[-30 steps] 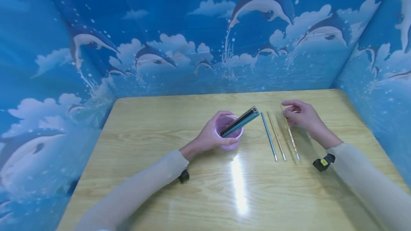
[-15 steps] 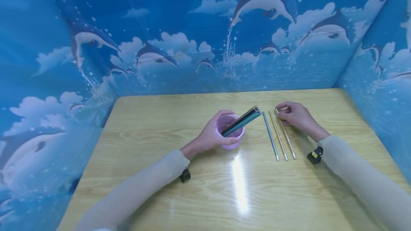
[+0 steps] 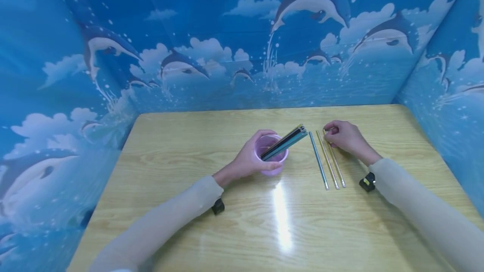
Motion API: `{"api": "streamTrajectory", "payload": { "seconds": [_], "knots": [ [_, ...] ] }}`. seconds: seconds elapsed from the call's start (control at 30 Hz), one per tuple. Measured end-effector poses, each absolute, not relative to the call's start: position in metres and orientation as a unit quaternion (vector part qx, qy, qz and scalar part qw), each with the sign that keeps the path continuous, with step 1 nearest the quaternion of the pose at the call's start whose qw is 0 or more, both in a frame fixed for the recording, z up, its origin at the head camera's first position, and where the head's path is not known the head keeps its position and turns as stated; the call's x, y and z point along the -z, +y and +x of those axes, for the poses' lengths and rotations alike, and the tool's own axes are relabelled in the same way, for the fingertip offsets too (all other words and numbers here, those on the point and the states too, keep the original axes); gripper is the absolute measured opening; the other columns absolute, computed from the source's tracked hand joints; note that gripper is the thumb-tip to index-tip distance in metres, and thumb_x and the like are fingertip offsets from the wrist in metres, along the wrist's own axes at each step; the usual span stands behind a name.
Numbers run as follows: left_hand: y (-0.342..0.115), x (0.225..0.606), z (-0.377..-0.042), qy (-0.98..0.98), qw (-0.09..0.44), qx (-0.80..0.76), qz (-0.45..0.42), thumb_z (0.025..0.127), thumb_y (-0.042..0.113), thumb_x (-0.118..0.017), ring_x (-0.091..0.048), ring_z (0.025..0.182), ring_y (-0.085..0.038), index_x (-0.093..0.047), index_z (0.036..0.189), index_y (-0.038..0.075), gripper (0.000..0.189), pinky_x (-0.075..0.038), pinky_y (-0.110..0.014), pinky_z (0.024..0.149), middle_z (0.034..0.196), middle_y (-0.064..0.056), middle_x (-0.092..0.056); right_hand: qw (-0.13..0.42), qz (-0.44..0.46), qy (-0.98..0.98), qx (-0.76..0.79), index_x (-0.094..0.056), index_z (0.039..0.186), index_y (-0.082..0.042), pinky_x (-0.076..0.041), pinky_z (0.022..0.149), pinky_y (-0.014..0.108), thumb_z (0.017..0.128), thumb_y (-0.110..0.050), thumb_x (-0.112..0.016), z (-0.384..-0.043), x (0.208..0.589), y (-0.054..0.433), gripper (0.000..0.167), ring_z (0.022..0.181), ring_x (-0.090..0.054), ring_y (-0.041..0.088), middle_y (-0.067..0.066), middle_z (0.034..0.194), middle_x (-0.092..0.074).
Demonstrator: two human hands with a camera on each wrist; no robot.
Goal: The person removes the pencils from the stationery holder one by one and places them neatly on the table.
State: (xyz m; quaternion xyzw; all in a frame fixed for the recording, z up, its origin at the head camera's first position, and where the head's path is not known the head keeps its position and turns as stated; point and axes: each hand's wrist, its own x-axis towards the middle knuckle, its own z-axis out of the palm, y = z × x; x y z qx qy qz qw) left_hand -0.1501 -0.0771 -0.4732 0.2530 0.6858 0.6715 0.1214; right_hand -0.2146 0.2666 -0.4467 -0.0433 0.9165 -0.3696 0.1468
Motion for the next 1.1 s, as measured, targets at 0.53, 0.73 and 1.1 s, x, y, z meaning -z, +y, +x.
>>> {"api": "streamTrajectory", "payload": {
  "seconds": [0.53,0.73,1.1],
  "knots": [
    [-0.078,0.471,-0.150,0.678,0.119,-0.677,0.258,0.080,-0.002,-0.092,-0.064,0.132,-0.027,-0.046,0.154,0.005,0.087,-0.050,-0.042,0.116,0.142,-0.011,-0.066,0.085,-0.012,0.923,0.375,-0.061,0.142,0.007,-0.055,0.080,0.036,0.109,-0.026,-0.058,-0.196,0.434,0.265,0.046,0.096,-0.069,0.029,0.021,0.119,-0.067],
    [-0.077,0.471,-0.149,0.680,0.117,-0.677,0.257,0.080,-0.002,-0.093,-0.064,0.131,-0.028,-0.048,0.153,0.006,0.086,-0.050,-0.043,0.116,0.141,-0.012,-0.066,0.066,0.003,0.874,0.481,-0.060,0.144,0.005,-0.062,0.082,0.024,0.114,-0.027,-0.055,-0.180,0.425,0.257,0.045,0.107,-0.066,0.026,0.021,0.129,-0.063],
    [-0.077,0.470,-0.149,0.689,0.123,-0.668,0.253,0.081,0.000,-0.092,-0.065,0.130,-0.027,-0.045,0.156,0.002,0.089,-0.051,-0.041,0.115,0.141,-0.010,-0.067,0.004,-0.032,0.812,0.583,-0.065,0.131,0.005,-0.063,0.081,0.022,0.112,-0.022,-0.064,-0.149,0.408,0.237,0.033,0.095,-0.069,0.011,0.003,0.112,-0.073]
  ]
}}
